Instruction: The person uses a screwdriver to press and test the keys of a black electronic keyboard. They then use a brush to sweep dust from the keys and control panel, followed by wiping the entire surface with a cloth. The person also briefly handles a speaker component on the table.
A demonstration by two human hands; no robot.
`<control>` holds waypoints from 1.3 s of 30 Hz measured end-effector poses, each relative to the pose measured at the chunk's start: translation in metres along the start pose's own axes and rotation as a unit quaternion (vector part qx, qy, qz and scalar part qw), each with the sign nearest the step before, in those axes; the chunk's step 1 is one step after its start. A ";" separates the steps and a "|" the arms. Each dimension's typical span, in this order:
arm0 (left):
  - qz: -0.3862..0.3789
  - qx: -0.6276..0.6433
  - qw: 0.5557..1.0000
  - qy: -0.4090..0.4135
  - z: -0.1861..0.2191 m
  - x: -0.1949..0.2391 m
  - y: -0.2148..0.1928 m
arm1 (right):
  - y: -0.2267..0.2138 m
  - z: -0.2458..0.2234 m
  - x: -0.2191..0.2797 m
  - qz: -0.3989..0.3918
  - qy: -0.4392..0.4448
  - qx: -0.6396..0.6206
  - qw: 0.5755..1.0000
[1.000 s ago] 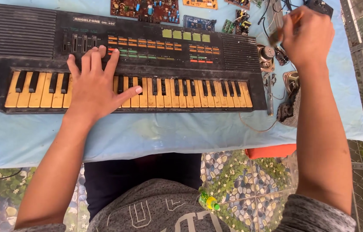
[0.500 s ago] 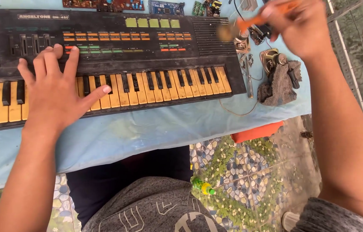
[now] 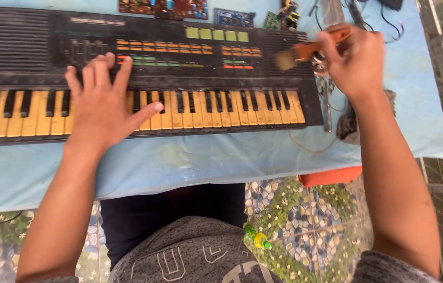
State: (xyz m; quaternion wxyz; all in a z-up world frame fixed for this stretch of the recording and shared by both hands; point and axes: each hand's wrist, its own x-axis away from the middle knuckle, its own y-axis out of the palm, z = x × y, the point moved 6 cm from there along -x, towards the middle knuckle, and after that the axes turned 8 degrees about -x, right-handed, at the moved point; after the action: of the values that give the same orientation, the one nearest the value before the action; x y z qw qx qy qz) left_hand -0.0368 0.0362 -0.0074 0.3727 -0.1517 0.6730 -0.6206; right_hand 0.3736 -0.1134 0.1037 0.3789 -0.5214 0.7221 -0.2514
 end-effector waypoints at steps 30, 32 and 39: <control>-0.017 0.030 0.999 0.019 0.002 0.001 -0.003 | -0.135 0.160 0.098 0.126 0.126 0.364 0.914; -0.025 0.048 0.998 0.013 0.003 0.000 -0.005 | -0.126 0.214 0.112 0.084 0.244 0.317 0.913; -0.028 0.059 0.998 0.009 0.005 0.002 -0.003 | -0.088 0.251 0.120 0.037 0.456 0.180 0.871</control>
State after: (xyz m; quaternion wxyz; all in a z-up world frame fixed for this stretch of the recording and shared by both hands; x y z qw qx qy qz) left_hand -0.0354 0.0314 -0.0049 0.3577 -0.1425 0.6342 -0.6705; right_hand 0.6055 -0.2473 -0.0109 0.1034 -0.2441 0.7759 -0.5725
